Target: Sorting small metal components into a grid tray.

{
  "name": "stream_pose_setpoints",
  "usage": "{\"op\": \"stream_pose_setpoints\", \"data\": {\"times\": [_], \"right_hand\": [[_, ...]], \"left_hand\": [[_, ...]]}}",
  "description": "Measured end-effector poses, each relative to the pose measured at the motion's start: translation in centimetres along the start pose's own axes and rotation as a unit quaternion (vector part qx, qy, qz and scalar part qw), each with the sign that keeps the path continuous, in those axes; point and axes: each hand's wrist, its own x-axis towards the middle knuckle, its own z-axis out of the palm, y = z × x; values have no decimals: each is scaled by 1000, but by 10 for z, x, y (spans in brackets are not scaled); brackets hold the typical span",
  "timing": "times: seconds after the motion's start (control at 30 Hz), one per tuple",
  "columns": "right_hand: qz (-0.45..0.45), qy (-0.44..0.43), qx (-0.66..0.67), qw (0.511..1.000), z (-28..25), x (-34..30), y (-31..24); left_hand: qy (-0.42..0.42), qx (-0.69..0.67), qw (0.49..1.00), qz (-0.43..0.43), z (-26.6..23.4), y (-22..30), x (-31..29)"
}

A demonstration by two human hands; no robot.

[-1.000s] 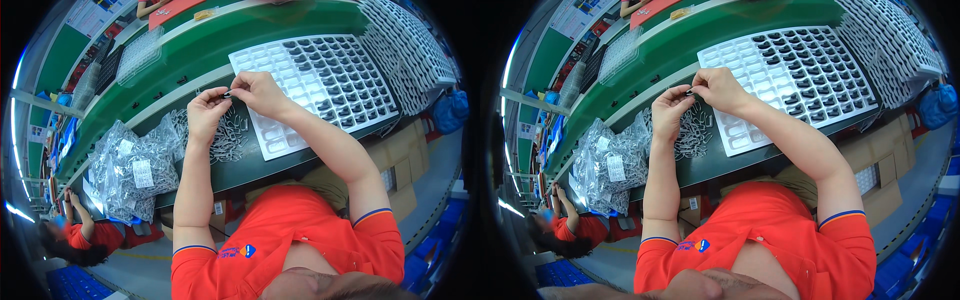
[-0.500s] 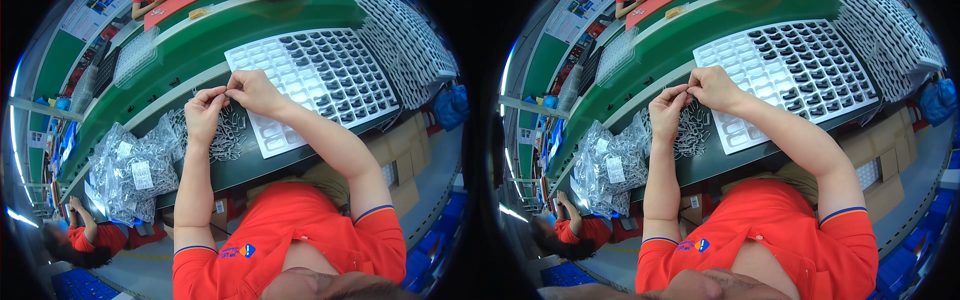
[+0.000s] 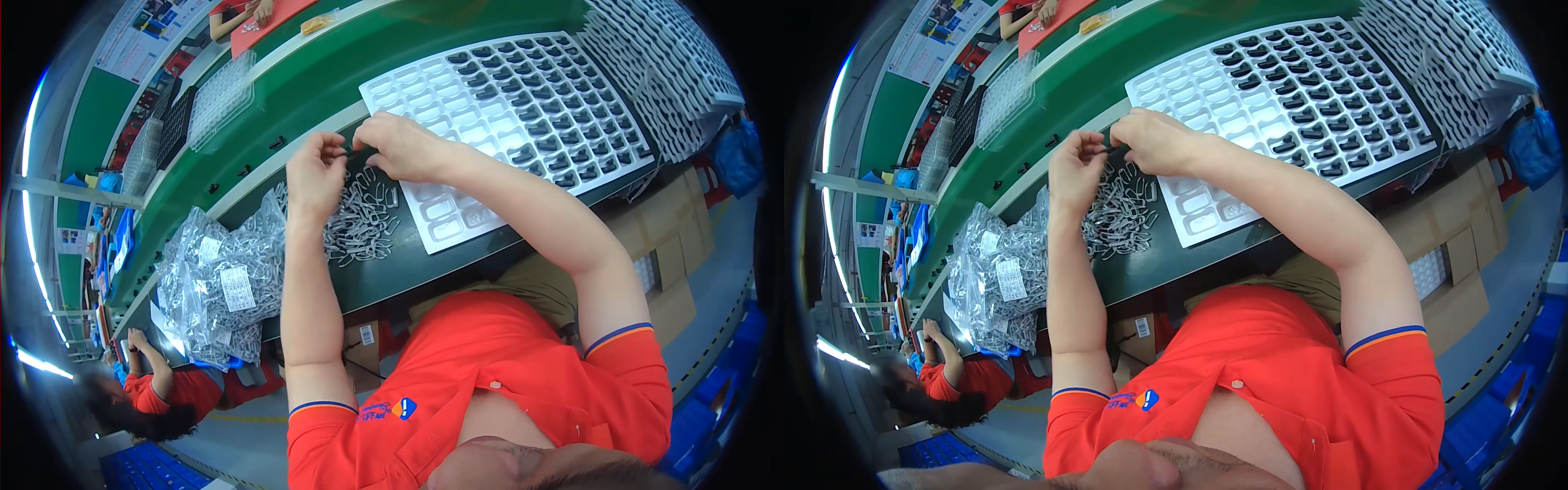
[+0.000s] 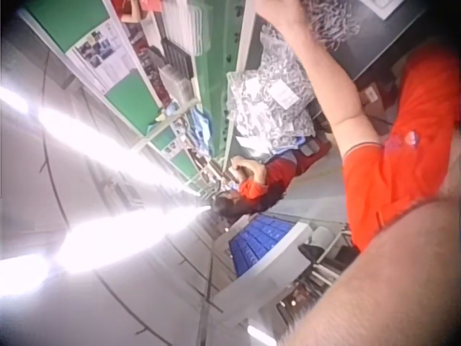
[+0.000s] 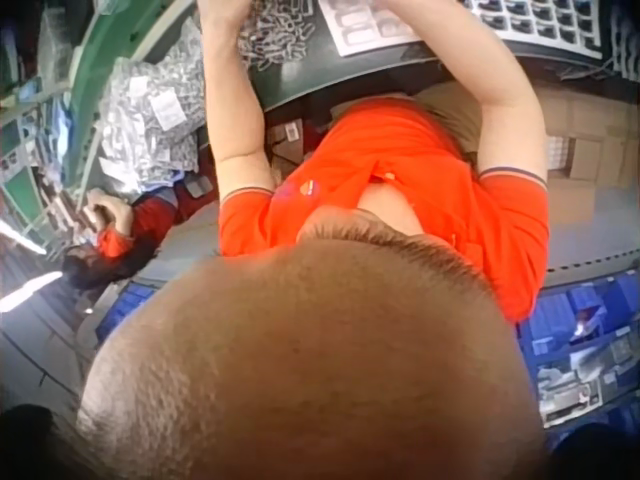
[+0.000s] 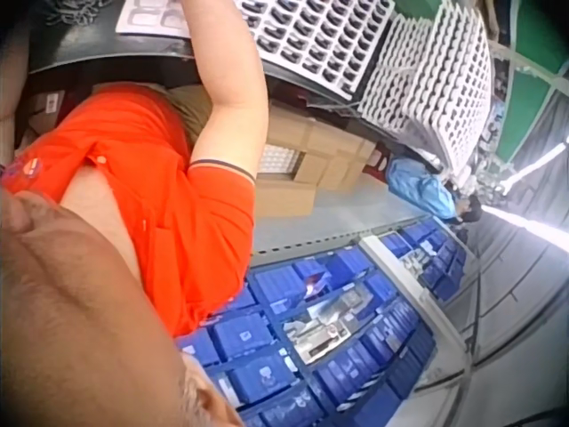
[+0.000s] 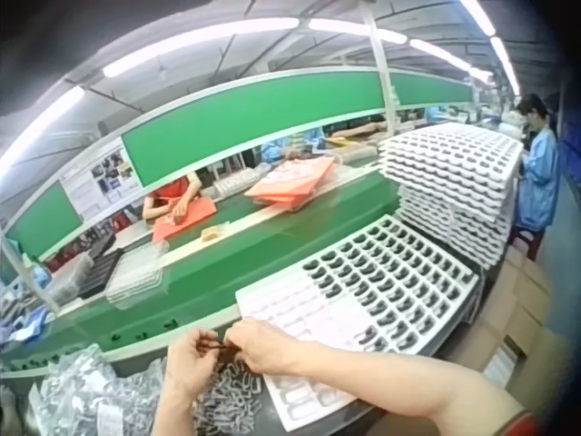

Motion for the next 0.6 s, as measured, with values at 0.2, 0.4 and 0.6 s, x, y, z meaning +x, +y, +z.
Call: {"op": "stream_pose_setpoints", "data": {"times": [0.2, 0.4, 0.6], "right_hand": [[-100, -159, -110, 976, 11, 11, 4], [-2, -247, -102, 964, 5, 14, -10], [-24, -259, -184, 948, 17, 4, -14]], "left_hand": [[67, 173, 982, 35, -11, -48, 86], [84, 242, 963, 85, 0, -79, 116], [-179, 80, 962, 192, 71, 70, 117]]}}
